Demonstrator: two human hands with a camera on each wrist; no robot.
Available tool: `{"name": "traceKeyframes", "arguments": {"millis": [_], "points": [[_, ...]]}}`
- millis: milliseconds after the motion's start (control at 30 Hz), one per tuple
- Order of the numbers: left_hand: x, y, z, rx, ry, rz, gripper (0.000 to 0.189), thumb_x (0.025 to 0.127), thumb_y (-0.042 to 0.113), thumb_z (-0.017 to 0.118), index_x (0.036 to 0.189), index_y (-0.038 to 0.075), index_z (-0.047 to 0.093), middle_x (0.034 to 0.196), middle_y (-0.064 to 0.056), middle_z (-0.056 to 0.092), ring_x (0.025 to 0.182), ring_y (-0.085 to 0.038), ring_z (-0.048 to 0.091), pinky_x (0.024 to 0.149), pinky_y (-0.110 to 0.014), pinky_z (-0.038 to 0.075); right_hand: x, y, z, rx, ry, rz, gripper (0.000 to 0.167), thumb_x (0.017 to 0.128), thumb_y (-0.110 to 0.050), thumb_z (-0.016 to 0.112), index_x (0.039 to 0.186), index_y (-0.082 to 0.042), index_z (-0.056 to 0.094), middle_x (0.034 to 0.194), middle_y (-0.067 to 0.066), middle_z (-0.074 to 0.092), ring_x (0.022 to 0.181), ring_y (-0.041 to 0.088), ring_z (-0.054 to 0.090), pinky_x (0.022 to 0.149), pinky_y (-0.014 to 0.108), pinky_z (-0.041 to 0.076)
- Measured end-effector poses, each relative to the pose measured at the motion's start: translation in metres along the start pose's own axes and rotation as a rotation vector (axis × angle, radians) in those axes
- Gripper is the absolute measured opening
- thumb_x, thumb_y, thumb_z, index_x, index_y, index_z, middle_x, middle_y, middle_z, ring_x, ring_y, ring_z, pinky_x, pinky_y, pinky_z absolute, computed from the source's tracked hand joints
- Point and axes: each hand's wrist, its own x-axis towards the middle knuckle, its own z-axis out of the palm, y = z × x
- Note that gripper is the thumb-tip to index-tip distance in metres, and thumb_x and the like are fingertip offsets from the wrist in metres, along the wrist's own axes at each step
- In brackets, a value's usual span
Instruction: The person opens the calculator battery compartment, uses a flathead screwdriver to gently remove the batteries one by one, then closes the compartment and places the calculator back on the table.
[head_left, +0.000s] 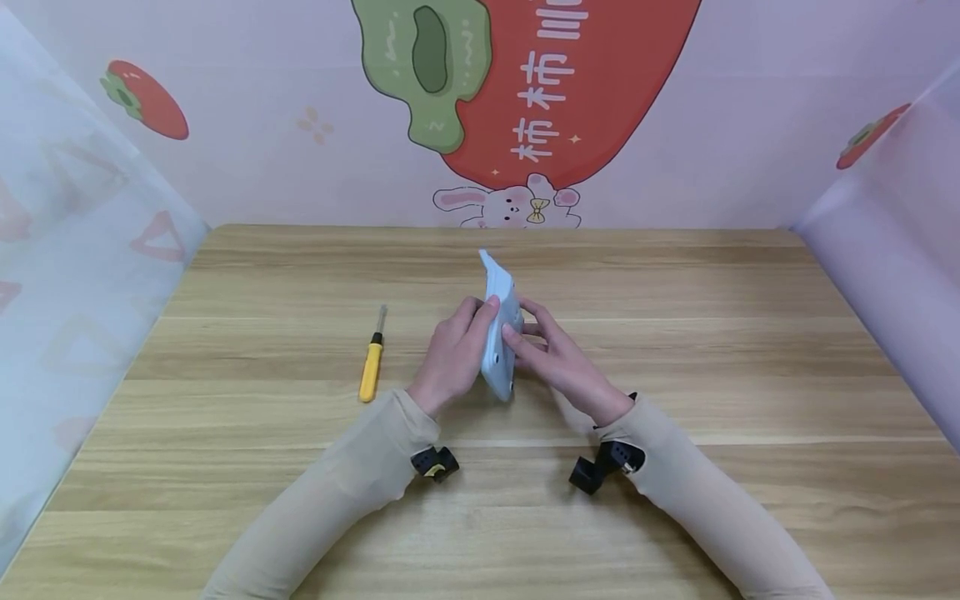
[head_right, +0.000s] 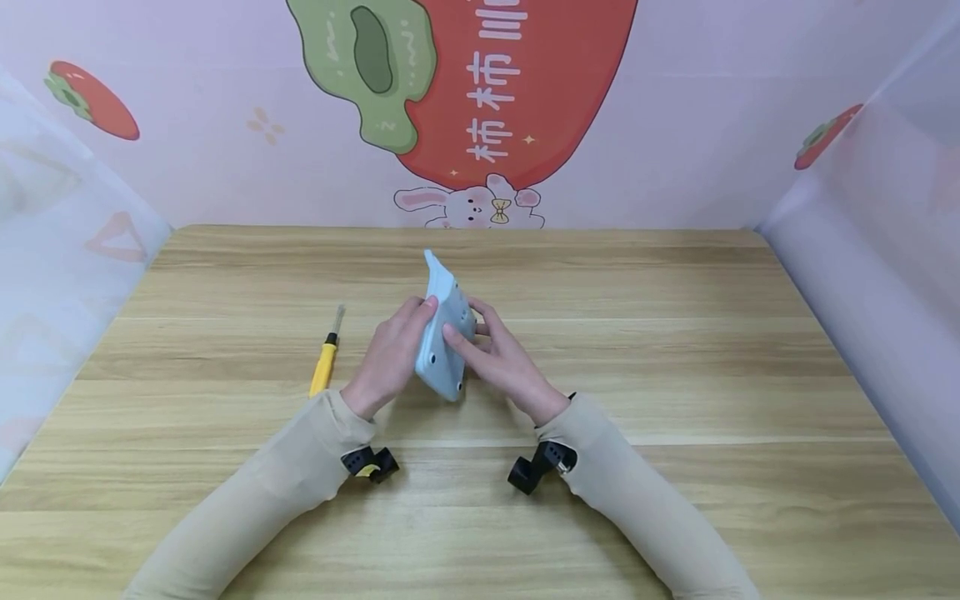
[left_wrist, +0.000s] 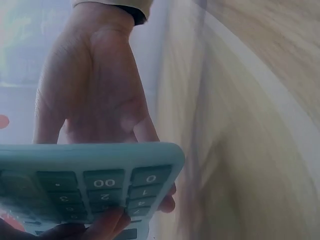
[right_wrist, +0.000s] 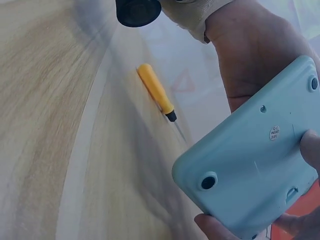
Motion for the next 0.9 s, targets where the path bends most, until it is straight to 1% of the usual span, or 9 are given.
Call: {"name": "traceKeyframes", "arguments": {"millis": [200, 400, 533, 700, 900], "points": [[-0.001, -0.003, -0.001, -0.029, -0.033, -0.013, 0.054, 0.102, 0.044, 0.025, 0.124, 0.001, 0.052, 0.11, -0.021, 0.064, 0.091, -0.028, 0.065, 0.072, -0.037, 0.054, 0.001, 0.001, 0.0, 0.004, 0.005, 0.027, 0.069, 0.095, -0.048, 0.053, 0.151, -0.024, 0.021, 0.148, 0.019, 0.032, 0.132, 0.034, 0.044, 0.101, 0.045, 0.044], [-0.001, -0.006, -0.002, -0.079, -0.039, -0.011, 0.054, 0.103, 0.043, 0.024, 0.126, 0.002, 0.05, 0.111, -0.02, 0.064, 0.095, -0.029, 0.066, 0.077, -0.039, 0.055, 0.002, 0.002, 0.0, -0.056, 0.033, 0.054, 0.07, 0.093, -0.053, 0.053, 0.15, -0.028, 0.022, 0.146, 0.017, 0.033, 0.131, 0.037, 0.043, 0.105, 0.05, 0.039], [-0.001, -0.008, -0.002, -0.104, -0.045, -0.007, 0.053, 0.103, 0.042, 0.024, 0.126, 0.002, 0.05, 0.111, -0.021, 0.065, 0.096, -0.029, 0.067, 0.077, -0.039, 0.055, 0.002, 0.001, 0.001, -0.069, 0.045, 0.065, 0.069, 0.092, -0.053, 0.054, 0.149, -0.03, 0.023, 0.144, 0.016, 0.034, 0.129, 0.038, 0.045, 0.103, 0.051, 0.041], [-0.002, -0.009, -0.003, -0.102, -0.051, 0.007, 0.053, 0.104, 0.041, 0.024, 0.128, 0.001, 0.049, 0.111, -0.021, 0.065, 0.096, -0.029, 0.067, 0.077, -0.039, 0.056, 0.002, 0.001, 0.002, -0.056, 0.064, 0.071, 0.069, 0.092, -0.051, 0.056, 0.149, -0.029, 0.024, 0.144, 0.017, 0.033, 0.129, 0.038, 0.045, 0.101, 0.05, 0.043], [-0.001, -0.011, -0.004, -0.101, -0.055, 0.024, 0.053, 0.104, 0.04, 0.024, 0.13, 0.0, 0.048, 0.109, -0.021, 0.066, 0.093, -0.029, 0.068, 0.075, -0.038, 0.056, 0.001, 0.001, 0.002, -0.062, 0.089, 0.074, 0.068, 0.092, -0.051, 0.057, 0.149, -0.029, 0.025, 0.144, 0.016, 0.034, 0.129, 0.038, 0.045, 0.101, 0.051, 0.043]]}}
